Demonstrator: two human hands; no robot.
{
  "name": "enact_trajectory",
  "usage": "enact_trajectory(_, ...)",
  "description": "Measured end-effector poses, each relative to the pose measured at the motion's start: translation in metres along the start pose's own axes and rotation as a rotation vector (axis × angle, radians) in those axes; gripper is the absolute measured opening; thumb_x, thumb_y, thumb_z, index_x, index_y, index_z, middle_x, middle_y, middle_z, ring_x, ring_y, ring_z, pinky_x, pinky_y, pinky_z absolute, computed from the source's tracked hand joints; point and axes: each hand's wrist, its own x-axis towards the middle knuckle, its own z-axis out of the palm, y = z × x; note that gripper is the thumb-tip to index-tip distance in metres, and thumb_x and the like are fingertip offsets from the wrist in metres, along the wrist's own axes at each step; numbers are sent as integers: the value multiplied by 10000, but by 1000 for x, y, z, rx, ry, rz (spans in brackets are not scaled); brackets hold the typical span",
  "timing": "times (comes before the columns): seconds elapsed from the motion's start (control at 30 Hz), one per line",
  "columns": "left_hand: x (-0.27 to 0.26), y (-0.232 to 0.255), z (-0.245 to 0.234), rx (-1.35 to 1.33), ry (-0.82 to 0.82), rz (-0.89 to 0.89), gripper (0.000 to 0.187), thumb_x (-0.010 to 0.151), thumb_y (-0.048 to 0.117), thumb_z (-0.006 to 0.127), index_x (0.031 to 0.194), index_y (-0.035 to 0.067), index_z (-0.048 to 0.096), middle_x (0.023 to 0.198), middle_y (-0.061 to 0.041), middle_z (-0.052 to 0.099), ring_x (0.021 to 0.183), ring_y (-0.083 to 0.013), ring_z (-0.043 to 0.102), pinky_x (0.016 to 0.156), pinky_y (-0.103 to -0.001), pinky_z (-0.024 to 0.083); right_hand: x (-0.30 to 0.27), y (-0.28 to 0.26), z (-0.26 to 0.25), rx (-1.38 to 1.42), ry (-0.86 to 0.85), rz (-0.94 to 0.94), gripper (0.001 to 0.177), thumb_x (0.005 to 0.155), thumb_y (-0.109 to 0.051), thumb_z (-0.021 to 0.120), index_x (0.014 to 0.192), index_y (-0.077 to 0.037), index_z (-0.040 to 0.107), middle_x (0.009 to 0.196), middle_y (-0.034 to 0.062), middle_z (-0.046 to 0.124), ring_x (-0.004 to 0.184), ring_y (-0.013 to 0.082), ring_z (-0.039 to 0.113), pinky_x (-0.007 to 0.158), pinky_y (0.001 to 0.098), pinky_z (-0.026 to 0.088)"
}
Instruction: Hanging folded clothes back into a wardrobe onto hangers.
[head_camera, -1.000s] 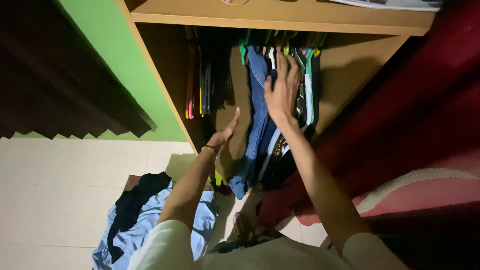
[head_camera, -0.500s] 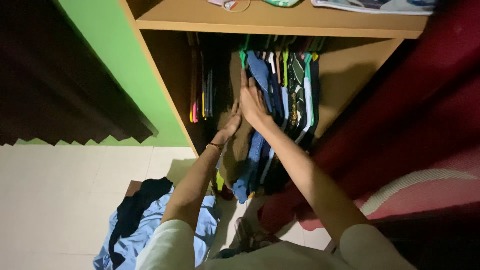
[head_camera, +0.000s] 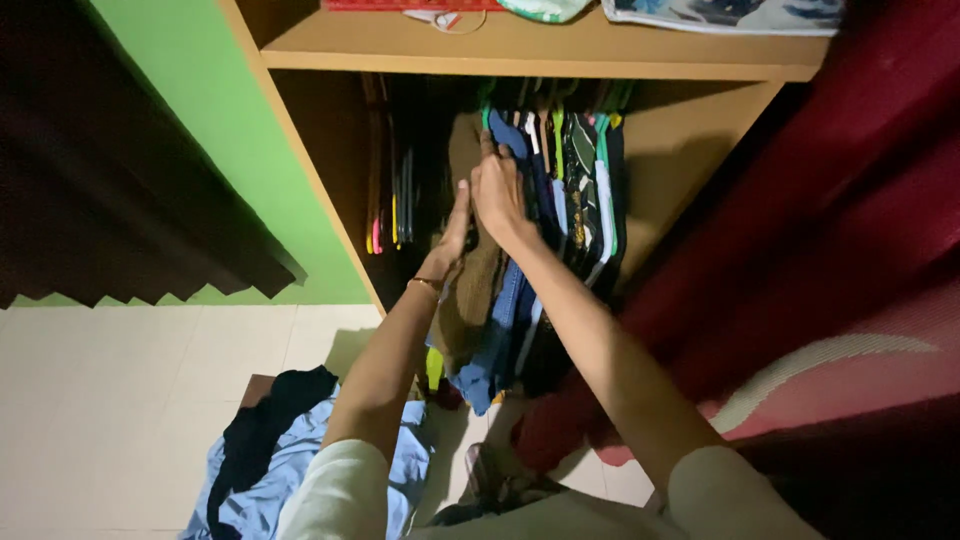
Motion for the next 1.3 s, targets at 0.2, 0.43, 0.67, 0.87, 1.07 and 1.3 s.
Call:
enact_trajectory(0.2,7,-54,2,-55,-63,-115,994,900,829,167,1639,166,214,1659,-128,289,1524,-315,284,1234,-453,237,-25,-17,-24,20,-143,54,804,876,-24,660,1579,-83,273,1347,479,481,845,451,702,686,451,608)
enact_trajectory(0.43,-39,-112,-14,167,-10,-109,848,914,728,285,1524,146,381,1492,-169,467,1358,-341,461,1110,-455,363,-56,-24,-28,168,-327,275,1006,923,-20,677,1698,-143,49,1252,409,586,893,455,692,800,489,582)
enact_trajectory(0.67,-64,-156,-39,258,113,-121,640,948,588,435,1344,90,508,1295,-196,543,1176,-342,540,944,-437,430,-61,-7,-19,36,-89,102,1040,759,100,673,1606,-65,93,1449,348,462,1137,467,638,986,522,526)
enact_trajectory(0.87,-45,-212,-56,343,224,-124,479,976,468,565,1189,42,617,1125,-219,608,1020,-344,608,802,-421,488,-57,-30,-40,44,-173,224,981,837,100,643,1633,-123,116,1520,326,375,1183,496,601,964,498,525)
enact_trajectory(1.07,-25,-232,-53,586,375,-87,478,1022,436,651,1152,-24,663,1081,-291,623,973,-401,625,787,-456,505,-69,-46,-55,10,-234,174,882,919,33,606,1660,-145,160,1487,250,414,1225,470,569,1003,484,524)
enact_trajectory(1.3,-34,-155,-31,462,390,62,543,982,414,589,1349,17,649,1218,-242,722,1157,-333,665,979,-429,513,-76,-67,-49,-255,37,-185,902,762,-72,684,1566,-19,279,1545,292,334,1382,471,400,1117,589,344)
